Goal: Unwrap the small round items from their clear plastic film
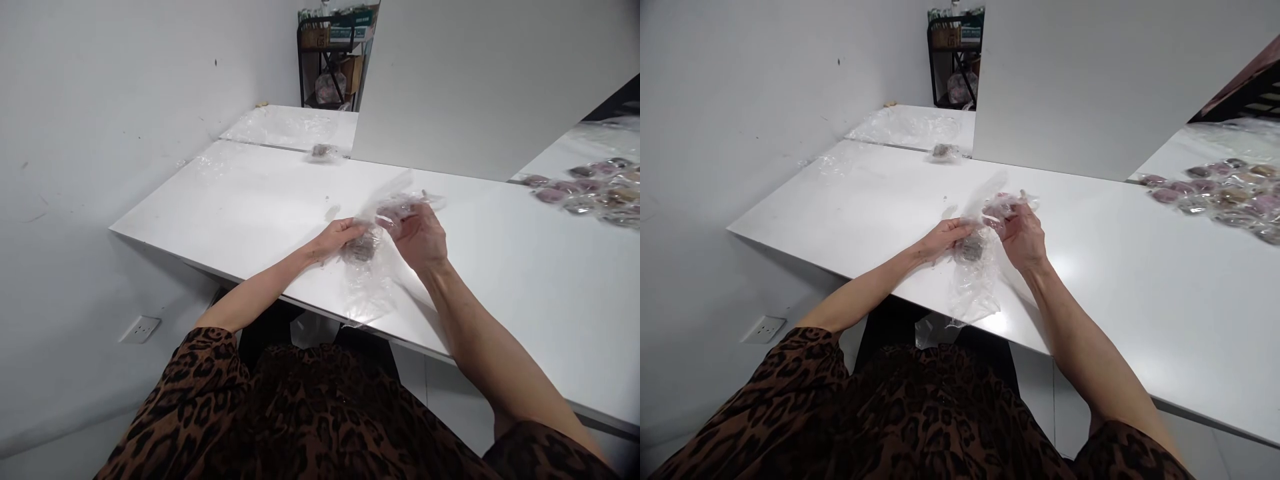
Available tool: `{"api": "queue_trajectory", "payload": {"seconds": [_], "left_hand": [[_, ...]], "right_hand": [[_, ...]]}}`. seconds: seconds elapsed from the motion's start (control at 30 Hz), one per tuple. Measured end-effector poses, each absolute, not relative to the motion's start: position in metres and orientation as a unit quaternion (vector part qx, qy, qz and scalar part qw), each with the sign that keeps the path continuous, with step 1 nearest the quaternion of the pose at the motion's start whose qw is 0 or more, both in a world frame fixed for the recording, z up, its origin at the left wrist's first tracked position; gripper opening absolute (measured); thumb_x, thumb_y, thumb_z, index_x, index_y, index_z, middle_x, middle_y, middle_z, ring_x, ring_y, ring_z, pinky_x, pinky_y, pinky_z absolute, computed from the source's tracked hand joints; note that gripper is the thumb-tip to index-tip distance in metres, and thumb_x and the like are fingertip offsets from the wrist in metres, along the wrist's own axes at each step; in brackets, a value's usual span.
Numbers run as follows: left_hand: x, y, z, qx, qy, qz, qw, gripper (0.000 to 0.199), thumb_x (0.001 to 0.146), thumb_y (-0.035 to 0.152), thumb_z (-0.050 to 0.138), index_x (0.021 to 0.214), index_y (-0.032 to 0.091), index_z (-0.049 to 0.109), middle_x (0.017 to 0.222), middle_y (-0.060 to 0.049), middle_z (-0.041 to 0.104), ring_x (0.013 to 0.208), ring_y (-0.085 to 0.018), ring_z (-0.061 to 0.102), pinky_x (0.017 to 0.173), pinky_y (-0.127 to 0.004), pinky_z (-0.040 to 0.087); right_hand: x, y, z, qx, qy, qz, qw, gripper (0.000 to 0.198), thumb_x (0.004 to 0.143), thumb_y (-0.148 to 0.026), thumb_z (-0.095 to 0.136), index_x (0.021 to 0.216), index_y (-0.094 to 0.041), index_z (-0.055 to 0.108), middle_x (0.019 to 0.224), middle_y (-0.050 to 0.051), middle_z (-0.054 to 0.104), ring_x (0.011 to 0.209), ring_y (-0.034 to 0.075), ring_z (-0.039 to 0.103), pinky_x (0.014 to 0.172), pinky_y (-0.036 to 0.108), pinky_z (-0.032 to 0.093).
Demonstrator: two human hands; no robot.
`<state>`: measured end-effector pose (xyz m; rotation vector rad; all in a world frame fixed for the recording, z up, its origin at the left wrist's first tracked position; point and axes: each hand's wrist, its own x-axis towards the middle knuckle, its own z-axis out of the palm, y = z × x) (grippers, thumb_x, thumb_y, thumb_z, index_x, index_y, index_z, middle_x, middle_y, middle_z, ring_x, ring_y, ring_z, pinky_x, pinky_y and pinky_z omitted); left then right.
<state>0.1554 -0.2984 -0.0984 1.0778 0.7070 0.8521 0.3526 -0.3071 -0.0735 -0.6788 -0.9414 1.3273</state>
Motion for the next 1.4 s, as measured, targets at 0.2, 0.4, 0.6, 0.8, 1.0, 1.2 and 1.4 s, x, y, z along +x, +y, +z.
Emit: {"api": "queue_trajectory", "payload": {"seconds": [0.2,0.4,0.6,0.8,1.0,1.2,1.4], "left_hand": [[0.151,-0.29,-0.091,0.337,0.327,0.504,0.725,0.018,0.088,0.03,0.082,0.098,0.016,0.075,0.095,-0.005,0.076,0.087,-0.015,0.07,0.086,-0.031,0.057],[0.152,-0.289,-0.09,0.301,0.365,0.544,0.693,0.012,0.087,0.02,0.082,0.096,0.017,0.075,0.081,0.002,0.071,0.071,-0.009,0.063,0.074,-0.022,0.052],[0.152,-0.288,-0.1,0.369,0.355,0.549,0.661,0.019,0.086,0.031,0.084,0.096,0.018,0.074,0.072,0.005,0.062,0.063,-0.006,0.054,0.065,-0.02,0.046],[0.153,-0.297,-0.093,0.447,0.439,0.546,0.557,0.048,0.09,0.051,0.077,0.123,0.023,0.056,0.103,-0.002,0.064,0.082,-0.012,0.06,0.075,-0.025,0.048],[0.144,-0.314,-0.084,0.67,0.469,0.423,0.389,0.053,0.076,0.053,0.087,0.113,0.024,0.062,0.141,-0.012,0.051,0.13,-0.029,0.051,0.101,-0.036,0.047],[0.14,-0.309,-0.088,0.618,0.517,0.44,0.396,0.02,0.089,0.034,0.073,0.081,0.019,0.062,0.105,-0.007,0.068,0.104,-0.02,0.063,0.094,-0.032,0.048],[0.136,-0.303,-0.055,0.349,0.422,0.536,0.642,0.027,0.094,0.04,0.068,0.085,0.02,0.053,0.102,-0.009,0.077,0.093,-0.021,0.075,0.091,-0.038,0.057]], "right_hand": [[0.344,-0.312,-0.08,-0.435,-0.36,0.64,0.521,0.042,0.071,-0.057,0.09,0.089,-0.023,0.073,0.084,0.003,0.076,0.073,0.017,0.069,0.061,0.029,0.057],[0.334,-0.323,-0.083,-0.392,-0.41,0.68,0.464,0.046,0.057,-0.046,0.101,0.082,-0.017,0.075,0.068,-0.001,0.068,0.058,0.011,0.061,0.053,0.024,0.052],[0.335,-0.326,-0.081,-0.388,-0.407,0.679,0.473,0.042,0.058,-0.037,0.099,0.089,-0.018,0.077,0.077,0.002,0.072,0.063,0.013,0.065,0.054,0.026,0.056],[0.331,-0.327,-0.086,-0.405,-0.447,0.63,0.488,0.036,0.059,-0.035,0.097,0.073,-0.017,0.069,0.055,0.0,0.065,0.049,0.012,0.059,0.05,0.025,0.051],[0.333,-0.323,-0.089,-0.443,-0.414,0.577,0.547,0.04,0.06,-0.036,0.097,0.072,-0.02,0.063,0.051,-0.002,0.062,0.046,0.012,0.057,0.046,0.024,0.047],[0.34,-0.316,-0.088,-0.444,-0.4,0.562,0.572,0.03,0.063,-0.026,0.091,0.07,-0.019,0.064,0.053,-0.003,0.059,0.047,0.01,0.054,0.044,0.022,0.044],[0.347,-0.309,-0.088,-0.453,-0.328,0.613,0.559,0.022,0.067,-0.01,0.081,0.079,-0.017,0.066,0.065,0.001,0.066,0.052,0.011,0.06,0.048,0.022,0.052]]}}
